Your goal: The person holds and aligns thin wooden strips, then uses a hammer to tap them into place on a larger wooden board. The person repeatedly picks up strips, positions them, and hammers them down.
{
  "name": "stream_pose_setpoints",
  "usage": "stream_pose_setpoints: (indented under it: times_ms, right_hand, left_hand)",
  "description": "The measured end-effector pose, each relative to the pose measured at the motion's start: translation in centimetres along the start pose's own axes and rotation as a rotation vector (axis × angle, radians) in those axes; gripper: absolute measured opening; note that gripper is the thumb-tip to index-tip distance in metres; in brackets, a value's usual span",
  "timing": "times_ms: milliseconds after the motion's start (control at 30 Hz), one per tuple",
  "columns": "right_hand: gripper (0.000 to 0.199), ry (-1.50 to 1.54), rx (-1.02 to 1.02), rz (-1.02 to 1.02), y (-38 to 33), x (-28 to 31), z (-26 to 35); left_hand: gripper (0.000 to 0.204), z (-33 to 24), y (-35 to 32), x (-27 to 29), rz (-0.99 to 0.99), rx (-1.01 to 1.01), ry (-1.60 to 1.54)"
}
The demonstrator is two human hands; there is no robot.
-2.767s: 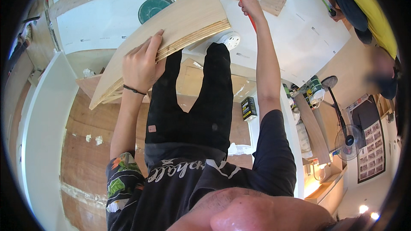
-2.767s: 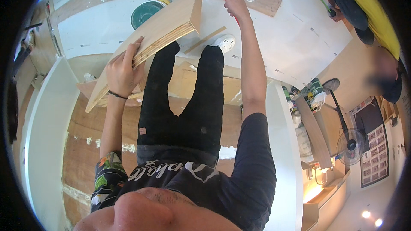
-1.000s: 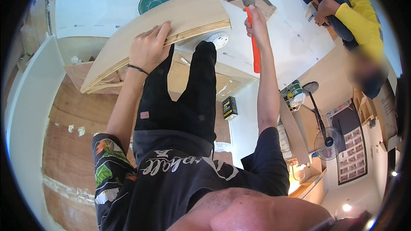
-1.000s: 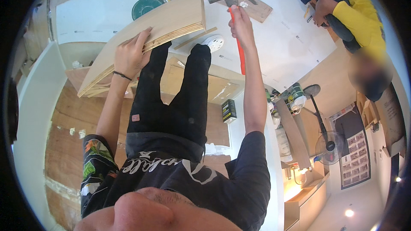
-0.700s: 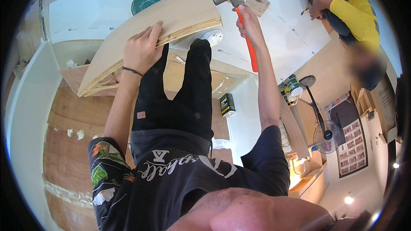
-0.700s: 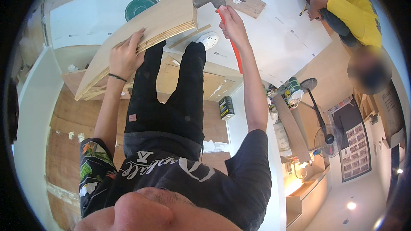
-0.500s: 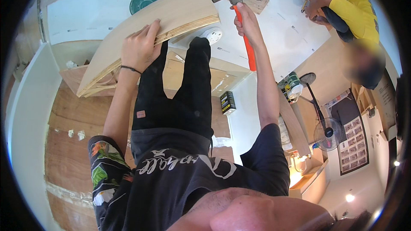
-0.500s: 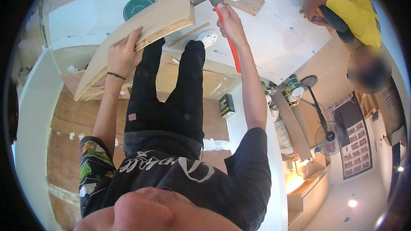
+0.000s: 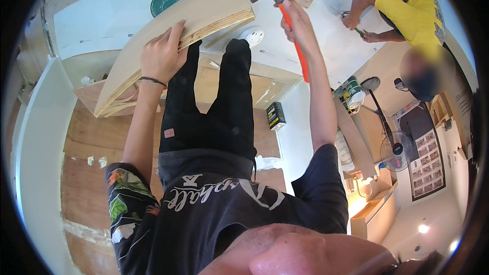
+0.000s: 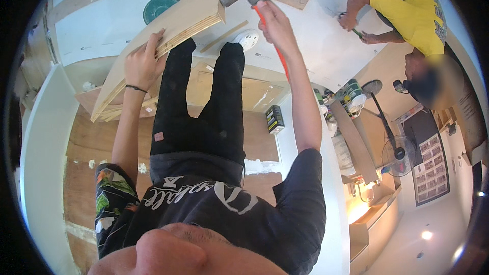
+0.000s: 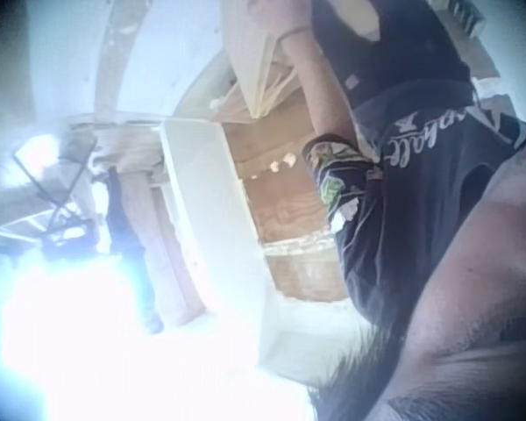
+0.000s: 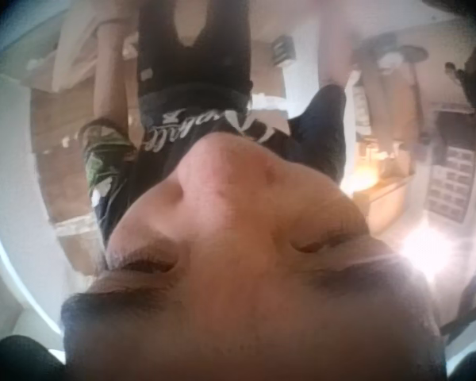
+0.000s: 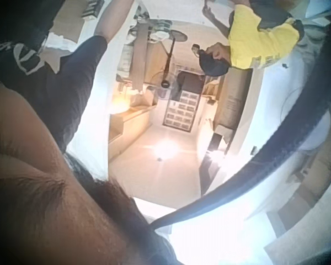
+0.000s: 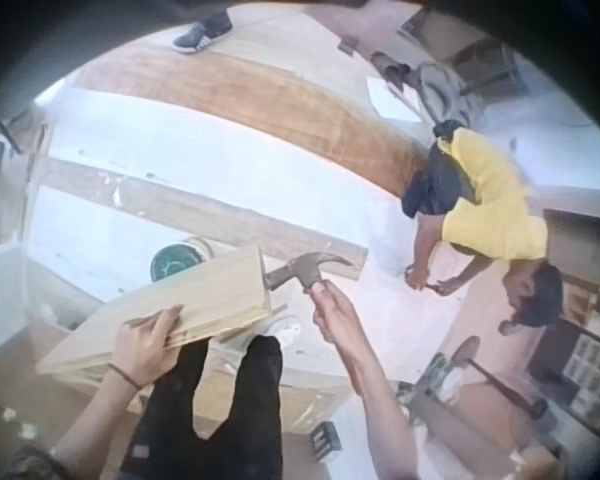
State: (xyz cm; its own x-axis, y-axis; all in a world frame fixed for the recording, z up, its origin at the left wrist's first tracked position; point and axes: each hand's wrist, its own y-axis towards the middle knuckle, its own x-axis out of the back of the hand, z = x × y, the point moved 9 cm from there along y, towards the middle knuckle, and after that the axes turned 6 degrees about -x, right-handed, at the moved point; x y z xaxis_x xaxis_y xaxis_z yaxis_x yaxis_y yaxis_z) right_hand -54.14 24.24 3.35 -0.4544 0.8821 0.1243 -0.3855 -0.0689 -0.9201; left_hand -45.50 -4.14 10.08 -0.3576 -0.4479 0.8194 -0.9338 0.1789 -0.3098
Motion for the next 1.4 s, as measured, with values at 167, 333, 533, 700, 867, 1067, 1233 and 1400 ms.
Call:
stream_pose_setpoints:
  times_ms: [167,333,533,700,867,1067,1233,1400]
  right_hand:
    - [0.044,0.109,0.009,0.107,-1.1,-1.0,0.1]
    - [0.041,0.17,0.045,0.012,-2.1,0.2,0.3]
    - [0.045,0.174,0.071,-0.001,-3.4,0.3,0.8]
    - [0.045,0.107,0.064,0.033,-4.5,0.1,1.0]
    - [0.046,0.153,0.077,0.054,-5.1,-0.2,1.2]
    - [0.046,0.134,0.129,0.029,-5.9,-0.1,1.9]
    - [0.045,0.152,0.165,0.007,-5.9,0.3,2.4]
    - [0.045,0.144,0.177,-0.019,-5.9,0.1,2.7]
  left_hand:
    - [0.048,0.2,0.2,0.3,-0.051,-0.013,0.008]
    - [0.042,0.0,0.1,0.5,-0.064,-0.027,0.01]
    - [0.038,-0.5,0.4,0.9,-0.072,-0.034,0.037]
    - [0.038,0.0,0.4,0.4,0.007,0.017,0.054]
    - [0.039,0.0,0.5,0.7,-0.034,-0.016,0.058]
    - [0.03,0.0,0.4,0.8,-0.034,-0.007,0.063]
    - [0.028,0.3,0.6,1.0,-0.034,0.003,0.054]
    - [0.032,0.1,0.7,1.0,-0.039,-0.015,0.093]
